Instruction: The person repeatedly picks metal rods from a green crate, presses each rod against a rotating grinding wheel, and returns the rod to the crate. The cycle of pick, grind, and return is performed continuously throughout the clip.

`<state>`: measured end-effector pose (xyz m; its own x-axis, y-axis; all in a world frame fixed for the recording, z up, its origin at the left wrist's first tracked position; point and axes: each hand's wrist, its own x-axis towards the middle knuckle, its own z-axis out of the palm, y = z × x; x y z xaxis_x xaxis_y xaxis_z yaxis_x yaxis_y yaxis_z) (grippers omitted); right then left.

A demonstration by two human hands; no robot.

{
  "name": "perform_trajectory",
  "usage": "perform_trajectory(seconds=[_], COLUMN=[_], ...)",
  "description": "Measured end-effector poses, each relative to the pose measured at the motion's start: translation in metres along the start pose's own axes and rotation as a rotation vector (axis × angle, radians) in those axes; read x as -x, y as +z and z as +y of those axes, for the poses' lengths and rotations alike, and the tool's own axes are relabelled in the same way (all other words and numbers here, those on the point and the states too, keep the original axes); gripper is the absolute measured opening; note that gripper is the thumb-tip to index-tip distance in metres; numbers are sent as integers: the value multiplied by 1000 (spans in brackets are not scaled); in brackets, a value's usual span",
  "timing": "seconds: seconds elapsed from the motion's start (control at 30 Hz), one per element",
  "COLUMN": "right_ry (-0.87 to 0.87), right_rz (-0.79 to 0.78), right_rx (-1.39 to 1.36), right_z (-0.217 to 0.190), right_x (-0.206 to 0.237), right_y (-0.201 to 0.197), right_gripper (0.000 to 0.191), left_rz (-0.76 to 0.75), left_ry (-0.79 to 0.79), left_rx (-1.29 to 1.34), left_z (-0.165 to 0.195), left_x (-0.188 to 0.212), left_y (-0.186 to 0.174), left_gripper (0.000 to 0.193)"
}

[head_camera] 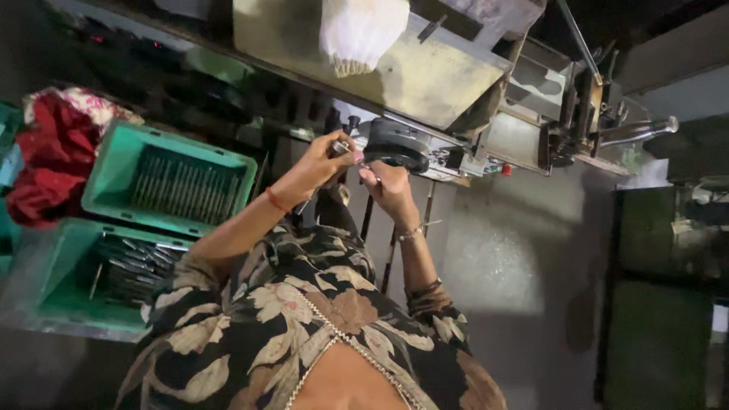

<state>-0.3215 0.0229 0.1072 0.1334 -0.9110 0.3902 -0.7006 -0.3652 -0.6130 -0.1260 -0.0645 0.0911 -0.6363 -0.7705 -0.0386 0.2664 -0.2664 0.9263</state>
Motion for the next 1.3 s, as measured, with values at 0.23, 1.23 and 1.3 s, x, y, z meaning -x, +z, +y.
perform_trajectory(seconds=[0.23,1.23,1.3], right_ry=[-196,732,807], right_rz=[-648,409,361], right_rx=[-527,759,858], right_z=[19,466,484], right_x=[-77,-160,-147], right_y=[-44,-358,-360], right_gripper=[22,50,66], left_rz=[-137,673,735], left_ry=[-294,-139,-118], left_rx=[290,256,298], left_z=[30,81,83], left_x=[-40,-597,-608], left_y=[-13,-50,-63], left_gripper=[14,55,55])
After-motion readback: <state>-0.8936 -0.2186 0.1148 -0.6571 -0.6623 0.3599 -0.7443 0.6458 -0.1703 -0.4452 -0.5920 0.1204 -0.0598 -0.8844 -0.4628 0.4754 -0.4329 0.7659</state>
